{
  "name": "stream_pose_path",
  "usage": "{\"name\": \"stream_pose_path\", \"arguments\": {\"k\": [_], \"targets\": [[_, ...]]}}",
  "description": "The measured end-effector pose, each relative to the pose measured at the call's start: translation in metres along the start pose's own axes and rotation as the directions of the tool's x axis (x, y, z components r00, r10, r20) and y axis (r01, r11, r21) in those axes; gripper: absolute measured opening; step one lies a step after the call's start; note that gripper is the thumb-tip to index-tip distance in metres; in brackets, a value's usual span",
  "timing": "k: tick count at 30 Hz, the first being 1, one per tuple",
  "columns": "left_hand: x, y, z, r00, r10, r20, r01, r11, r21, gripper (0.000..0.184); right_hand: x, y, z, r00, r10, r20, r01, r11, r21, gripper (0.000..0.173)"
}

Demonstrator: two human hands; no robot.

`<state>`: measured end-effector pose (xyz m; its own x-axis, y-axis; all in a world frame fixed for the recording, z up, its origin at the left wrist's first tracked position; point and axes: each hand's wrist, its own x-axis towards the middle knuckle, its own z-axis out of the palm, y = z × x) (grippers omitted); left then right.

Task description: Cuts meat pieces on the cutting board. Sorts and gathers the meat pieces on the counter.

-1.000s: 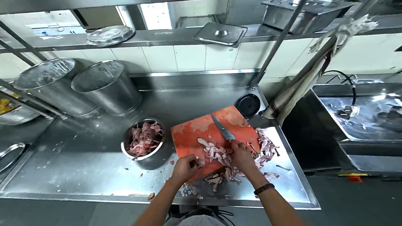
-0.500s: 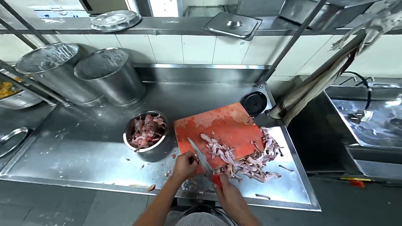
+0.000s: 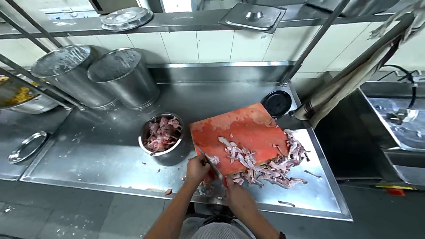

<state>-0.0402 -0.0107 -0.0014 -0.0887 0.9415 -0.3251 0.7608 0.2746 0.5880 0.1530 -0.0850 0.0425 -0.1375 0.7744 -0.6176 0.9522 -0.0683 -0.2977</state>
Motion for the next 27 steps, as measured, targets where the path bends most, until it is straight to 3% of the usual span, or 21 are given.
{"name": "stream_pose_path", "arguments": {"k": [7,14,22,27], "targets": [[-0.005,0.002,0.002,0.999,0.043,0.000,-0.043,0.998,0.055,0.022,-0.033,0.029,0.028,0.997,0.077,0.029,-0.078,0.996,0.046,0.048],[-0.003,-0.005,0.007,0.997,0.078,-0.013,-0.077,0.996,0.042,0.020,-0.016,0.010,0.014,0.999,0.039,0.004,-0.039,0.998,0.042,0.038],[-0.004,-0.001,0.008,0.998,0.038,-0.042,-0.038,0.999,0.016,0.018,-0.053,0.046,0.029,0.980,0.165,0.110,-0.172,0.984,0.052,0.050],[-0.007,-0.020,0.014,0.982,0.165,-0.089,-0.175,0.977,-0.124,0.021,-0.049,0.045,0.028,0.980,0.157,0.124,-0.165,0.985,0.057,0.051]]}}
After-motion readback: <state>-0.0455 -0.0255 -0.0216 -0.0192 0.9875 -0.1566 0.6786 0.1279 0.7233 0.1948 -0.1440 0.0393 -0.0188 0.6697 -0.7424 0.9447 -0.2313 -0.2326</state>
